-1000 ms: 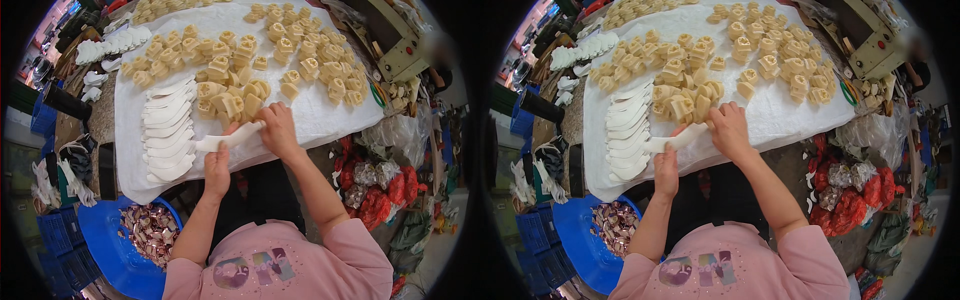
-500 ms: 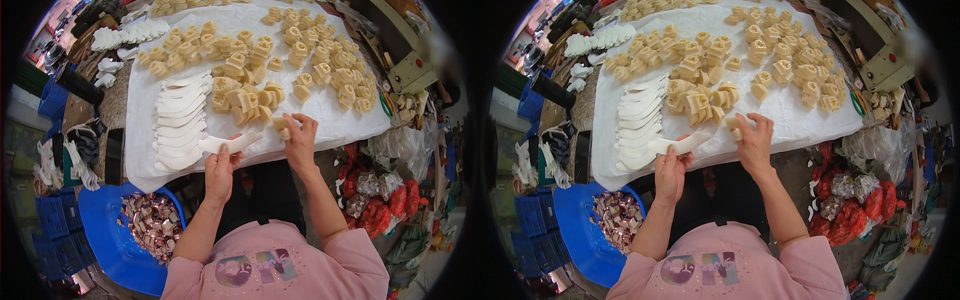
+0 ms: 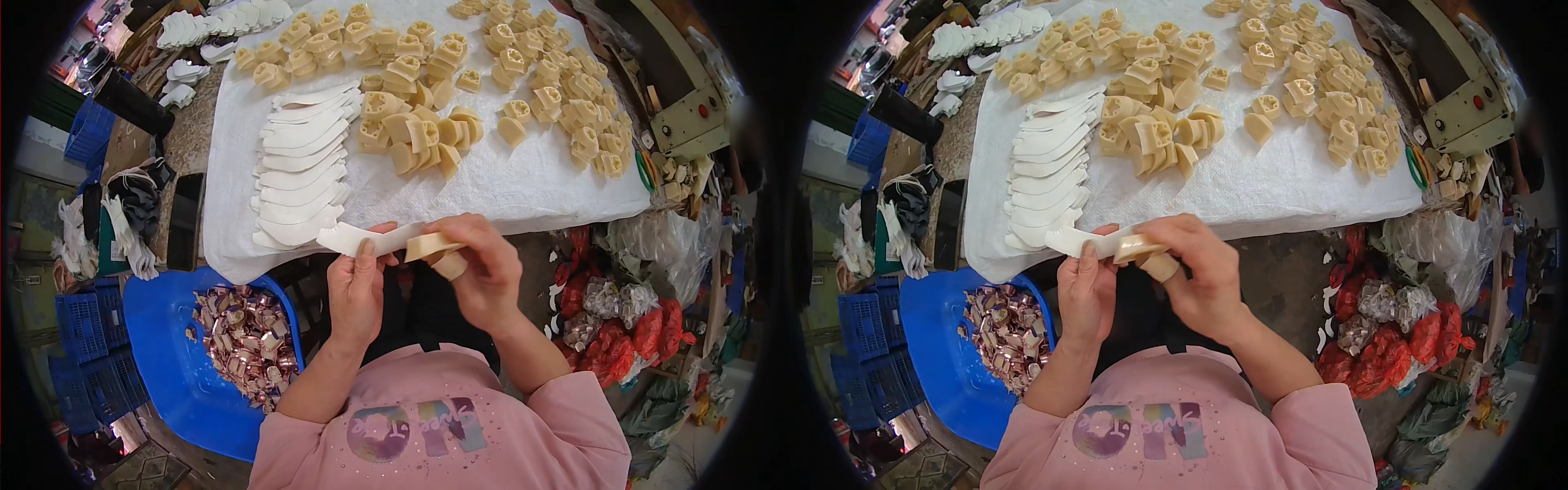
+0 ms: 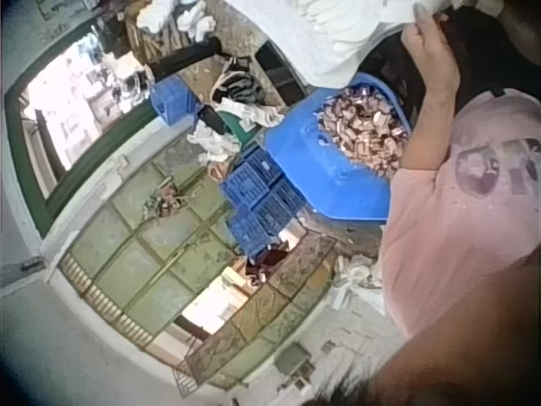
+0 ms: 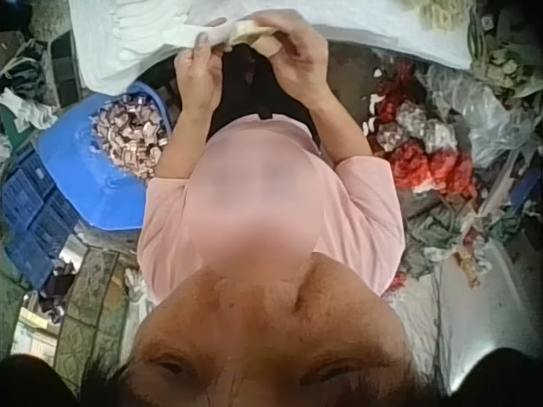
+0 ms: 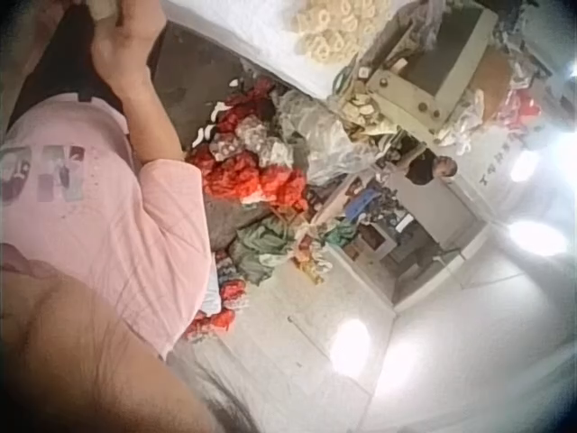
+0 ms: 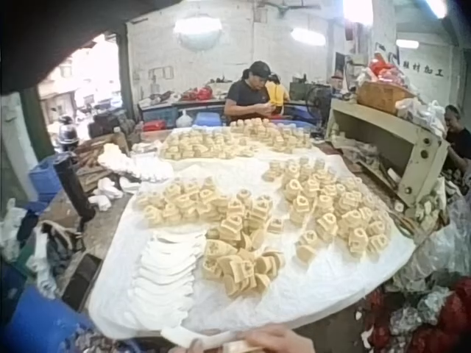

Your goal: The recorder is manual assembling shoe parts by fitting small cream-colored reinforcements into white shoe panels.

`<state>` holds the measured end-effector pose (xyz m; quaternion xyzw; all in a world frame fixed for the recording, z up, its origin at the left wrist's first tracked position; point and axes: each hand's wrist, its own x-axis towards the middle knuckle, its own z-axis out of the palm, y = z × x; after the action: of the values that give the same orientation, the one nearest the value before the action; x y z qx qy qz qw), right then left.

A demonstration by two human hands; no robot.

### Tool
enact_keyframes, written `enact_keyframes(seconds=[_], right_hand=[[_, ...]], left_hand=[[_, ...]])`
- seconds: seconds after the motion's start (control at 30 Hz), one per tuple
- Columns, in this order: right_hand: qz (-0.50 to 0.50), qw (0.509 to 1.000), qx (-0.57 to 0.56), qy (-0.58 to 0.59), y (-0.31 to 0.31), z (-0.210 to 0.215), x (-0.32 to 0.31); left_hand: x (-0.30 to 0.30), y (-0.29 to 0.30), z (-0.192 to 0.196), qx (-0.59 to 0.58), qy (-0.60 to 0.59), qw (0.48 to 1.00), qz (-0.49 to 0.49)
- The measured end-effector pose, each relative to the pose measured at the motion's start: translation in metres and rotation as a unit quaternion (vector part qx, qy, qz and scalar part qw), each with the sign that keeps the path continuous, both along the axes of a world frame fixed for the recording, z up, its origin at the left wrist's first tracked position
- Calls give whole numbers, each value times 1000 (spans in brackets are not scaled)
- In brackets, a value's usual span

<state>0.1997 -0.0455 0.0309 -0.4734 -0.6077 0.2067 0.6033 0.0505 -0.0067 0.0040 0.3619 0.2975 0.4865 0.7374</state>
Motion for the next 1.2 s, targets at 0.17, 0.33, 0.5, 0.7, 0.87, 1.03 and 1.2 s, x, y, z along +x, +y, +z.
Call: enact_keyframes(seconds=[0.17,0.33,0.5,0.7,0.87,1.03,1.2], right_hand=[[-19,996,81,-39,3,-14,-16],[-33,985,147,-79,8,-20,-13],[-46,983,156,-84,9,-19,-10],[-36,982,157,-98,12,-24,-9],[-98,963,162,-193,10,-27,-8],[-102,964,162,-186,19,-39,-8],[-102,972,149,-152,14,-30,-7]], left_hand=[[0,-10,15,-30,-38,999,-24],[-1,-11,21,-45,-40,997,-52],[2,-12,18,-34,-35,997,-57],[2,-13,20,-30,2,999,-39],[4,-17,21,-16,39,998,-39],[2,-13,11,49,35,998,-28],[-6,-4,19,77,144,986,18]])
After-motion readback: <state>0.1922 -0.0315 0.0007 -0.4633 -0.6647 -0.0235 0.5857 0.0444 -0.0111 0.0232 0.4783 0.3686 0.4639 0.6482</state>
